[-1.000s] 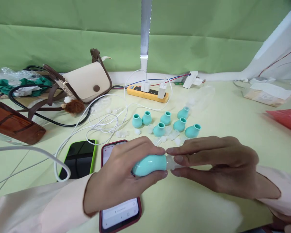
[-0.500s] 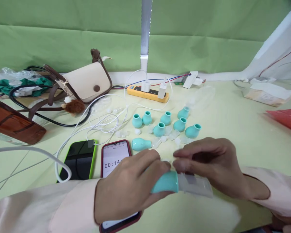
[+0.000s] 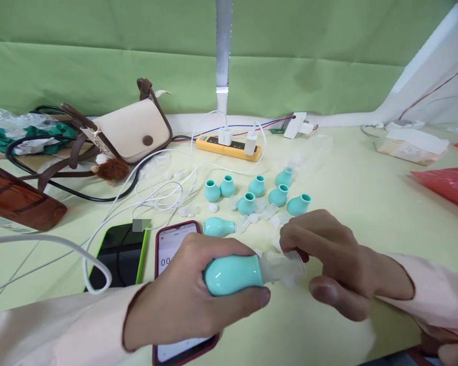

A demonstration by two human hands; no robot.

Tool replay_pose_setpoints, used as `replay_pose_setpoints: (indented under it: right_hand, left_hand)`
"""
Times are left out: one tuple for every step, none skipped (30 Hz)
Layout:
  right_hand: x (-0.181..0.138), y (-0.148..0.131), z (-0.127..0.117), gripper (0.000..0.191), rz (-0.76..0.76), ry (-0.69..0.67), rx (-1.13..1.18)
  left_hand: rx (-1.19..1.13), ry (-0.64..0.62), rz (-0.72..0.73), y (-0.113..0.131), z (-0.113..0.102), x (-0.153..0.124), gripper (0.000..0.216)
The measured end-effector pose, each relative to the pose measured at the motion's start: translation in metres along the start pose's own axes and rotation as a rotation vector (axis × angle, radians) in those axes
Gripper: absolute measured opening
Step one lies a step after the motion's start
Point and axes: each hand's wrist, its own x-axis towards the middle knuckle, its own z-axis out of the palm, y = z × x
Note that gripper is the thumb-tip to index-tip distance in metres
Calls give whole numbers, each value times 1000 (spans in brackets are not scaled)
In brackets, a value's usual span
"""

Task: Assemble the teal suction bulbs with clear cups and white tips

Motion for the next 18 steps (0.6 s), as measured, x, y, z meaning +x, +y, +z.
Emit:
replay_pose_setpoints:
  right_hand:
    - [1,1,-1,30,-41,-30,-8]
    - [2,2,-1,30,-79,-48,-15]
    - [3,4,0,31,-122,-49,-28]
    - [3,6,2,31,-172,-38,-51]
    - [3,7,4,31,-224,-21,-84]
    - [3,9,6,32,-271,-4,-118]
    - [3,10,8,32,-304,6,-146]
    - [2,10,9,33,-318,9,-157]
    - [2,11,10,34,-314,8,-146]
    - [1,11,11,35,-290,0,-118]
    - [1,11,12,35,-257,-12,-83]
    - [0,10,12,34,-224,-28,-51]
    - [-1,10,12,34,-199,-45,-27]
    - [-2,9,12,33,-181,-62,-18]
    - [-2,9,11,31,-169,-77,-19]
    - [-3,8,11,31,-160,-86,-26]
    - [-3,7,11,30,-154,-88,-36]
    - [-3,6,10,30,-149,-87,-52]
  left_hand:
    - [-45,-26,-10,0,-1,0,15]
    - [-97,-60,-22,0,-3,-1,16]
    - [-154,-104,-42,0,-4,-1,16]
    - [-201,-148,-68,1,-5,-2,16]
    - [-238,-186,-105,1,-6,-2,15]
    - [-271,-200,-151,1,-6,-2,15]
    - [-302,-190,-198,1,-6,-2,17]
    - [-341,-171,-238,2,-6,-1,21]
    - [-388,-166,-264,3,-6,1,22]
    - [-437,-171,-278,3,-6,2,20]
    - [-481,-201,-287,4,-6,4,15]
    - [-508,-234,-294,4,-6,5,10]
    - [-519,-264,-307,4,-5,6,11]
    - [-512,-274,-326,4,-5,6,13]
    - [-489,-264,-353,3,-5,6,15]
    - [-456,-249,-374,2,-6,5,17]
    - [-416,-242,-382,1,-6,4,19]
    - [-371,-238,-375,0,-6,3,21]
